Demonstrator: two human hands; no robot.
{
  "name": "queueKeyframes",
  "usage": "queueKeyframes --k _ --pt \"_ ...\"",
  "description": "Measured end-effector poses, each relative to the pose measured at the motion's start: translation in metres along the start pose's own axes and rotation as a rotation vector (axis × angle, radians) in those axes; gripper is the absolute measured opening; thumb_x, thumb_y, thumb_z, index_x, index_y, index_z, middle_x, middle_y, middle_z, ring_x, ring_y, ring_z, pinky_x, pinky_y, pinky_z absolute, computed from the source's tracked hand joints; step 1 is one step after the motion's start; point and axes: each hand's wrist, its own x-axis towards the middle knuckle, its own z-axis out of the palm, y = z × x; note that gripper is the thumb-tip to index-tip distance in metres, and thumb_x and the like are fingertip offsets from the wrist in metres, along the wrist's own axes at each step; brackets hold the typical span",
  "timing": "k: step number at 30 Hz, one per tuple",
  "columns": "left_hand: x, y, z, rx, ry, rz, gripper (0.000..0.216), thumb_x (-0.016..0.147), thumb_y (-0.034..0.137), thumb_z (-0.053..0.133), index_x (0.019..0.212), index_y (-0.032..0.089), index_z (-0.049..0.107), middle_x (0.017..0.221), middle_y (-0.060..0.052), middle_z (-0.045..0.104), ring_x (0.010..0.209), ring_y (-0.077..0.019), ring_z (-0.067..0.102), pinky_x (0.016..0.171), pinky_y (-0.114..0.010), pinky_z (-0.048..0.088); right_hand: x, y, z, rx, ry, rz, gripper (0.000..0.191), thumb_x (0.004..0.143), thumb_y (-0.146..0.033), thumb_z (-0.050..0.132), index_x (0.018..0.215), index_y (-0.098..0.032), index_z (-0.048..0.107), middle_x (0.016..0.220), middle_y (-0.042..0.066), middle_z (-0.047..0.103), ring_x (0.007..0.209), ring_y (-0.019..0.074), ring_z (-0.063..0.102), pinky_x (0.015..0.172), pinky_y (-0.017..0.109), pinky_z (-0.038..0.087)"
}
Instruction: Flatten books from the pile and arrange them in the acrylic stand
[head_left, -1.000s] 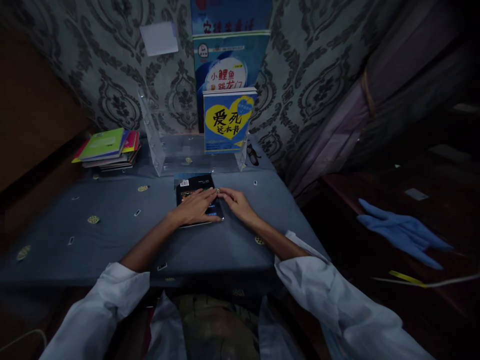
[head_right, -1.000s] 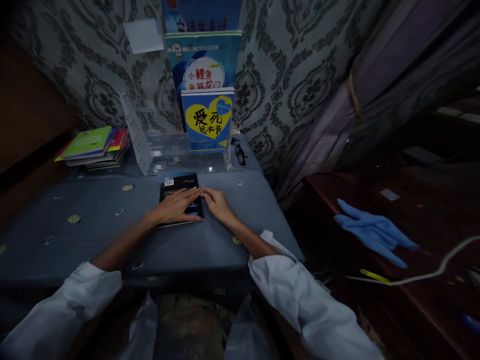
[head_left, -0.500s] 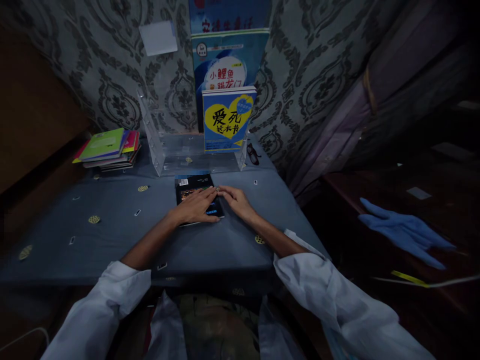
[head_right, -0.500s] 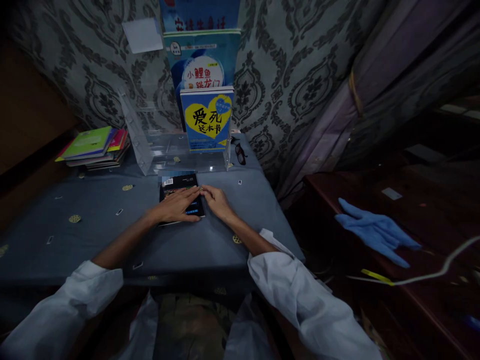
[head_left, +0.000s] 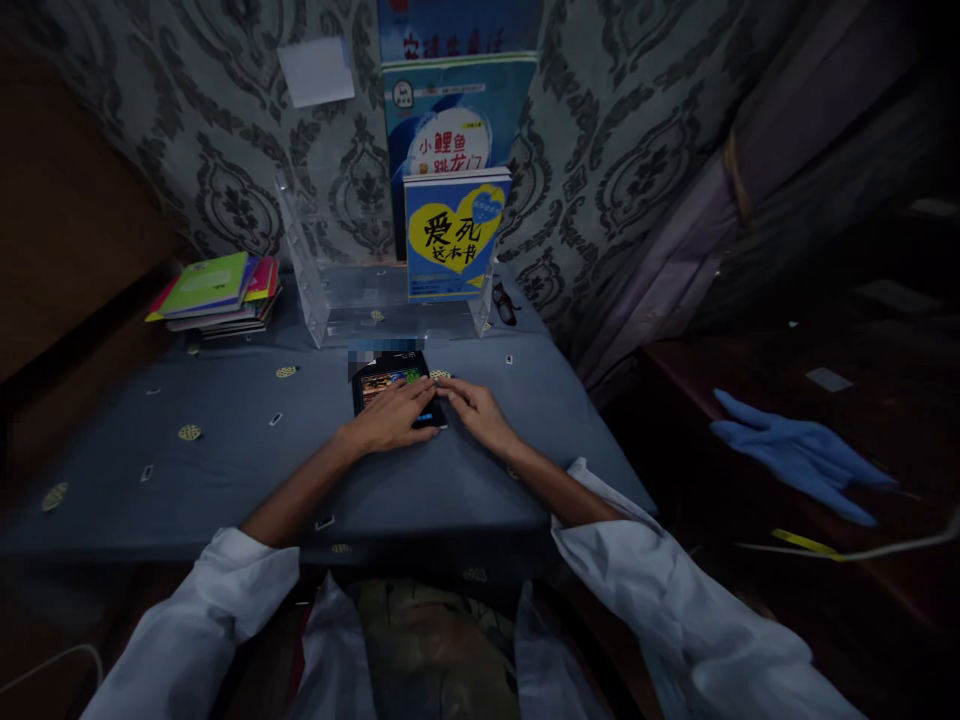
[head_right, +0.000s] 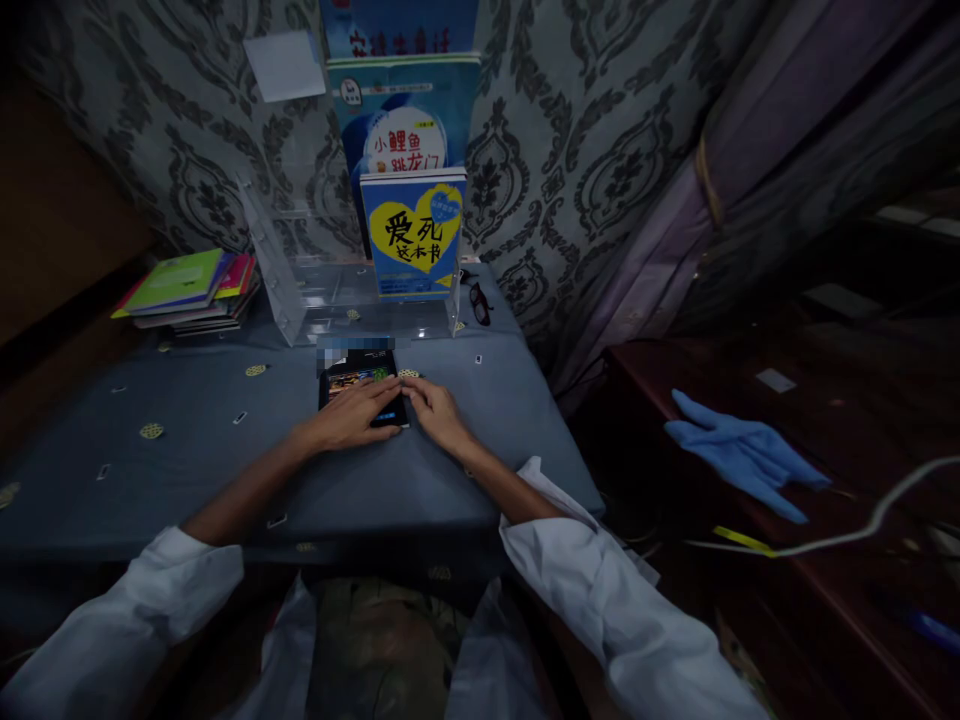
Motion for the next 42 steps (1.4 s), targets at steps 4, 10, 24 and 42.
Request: queueKeyframes --k 4,10,24,42 --pt "-0.003 0.006 0.003 0.018 0.058 0.018 0.057 0.100 0.045 0.049 0.148 0.015 0.043 0.158 -0.015 0.041 0.148 -0.0263 0.037 0.121 -0.046 0.027 -0.009 -0.006 -0.001 -0.001 -0.007 0.002 0.036 0.092 -0.024 0.052 0.123 -0.023 0.071 0.123 0.006 0.074 0.117 0.0247 0.068 0.107 0.044 0.050" --pt "-0.008 0.016 0.006 0.062 0.098 0.000 0.047 0.101 0.036 0.050 0.142 0.013 0.050 0.153 -0.016 0.049 0.143 -0.0258 0.046 0.117 -0.043 0.037 -0.024 -0.011 -0.003 -0.013 0.002 0.002 0.038 0.093 -0.026 0.050 0.124 -0.022 0.071 0.121 0.007 0.075 0.118 0.0252 0.068 0.108 0.046 0.050" --pt "-0.012 0.055 0.008 0.213 0.166 -0.067 0.024 0.101 0.014 0.046 0.115 0.013 0.066 0.124 -0.014 0.068 0.115 -0.0234 0.067 0.096 -0.036 0.055 -0.053 -0.020 -0.007 -0.032 -0.043 0.040 0.042 0.095 -0.028 0.048 0.131 -0.016 0.066 0.125 0.012 0.073 0.117 0.0264 0.068 0.107 0.047 0.051" --pt "-0.034 0.082 0.033 0.337 0.178 -0.132 0.052 0.095 0.007 0.035 0.145 0.004 0.048 0.152 -0.021 0.048 0.145 -0.0275 0.042 0.115 -0.042 0.041 -0.075 -0.034 -0.002 -0.185 -0.024 -0.060 0.044 0.097 -0.025 0.044 0.137 -0.025 0.062 0.129 0.008 0.071 0.121 0.0242 0.065 0.109 0.047 0.048"
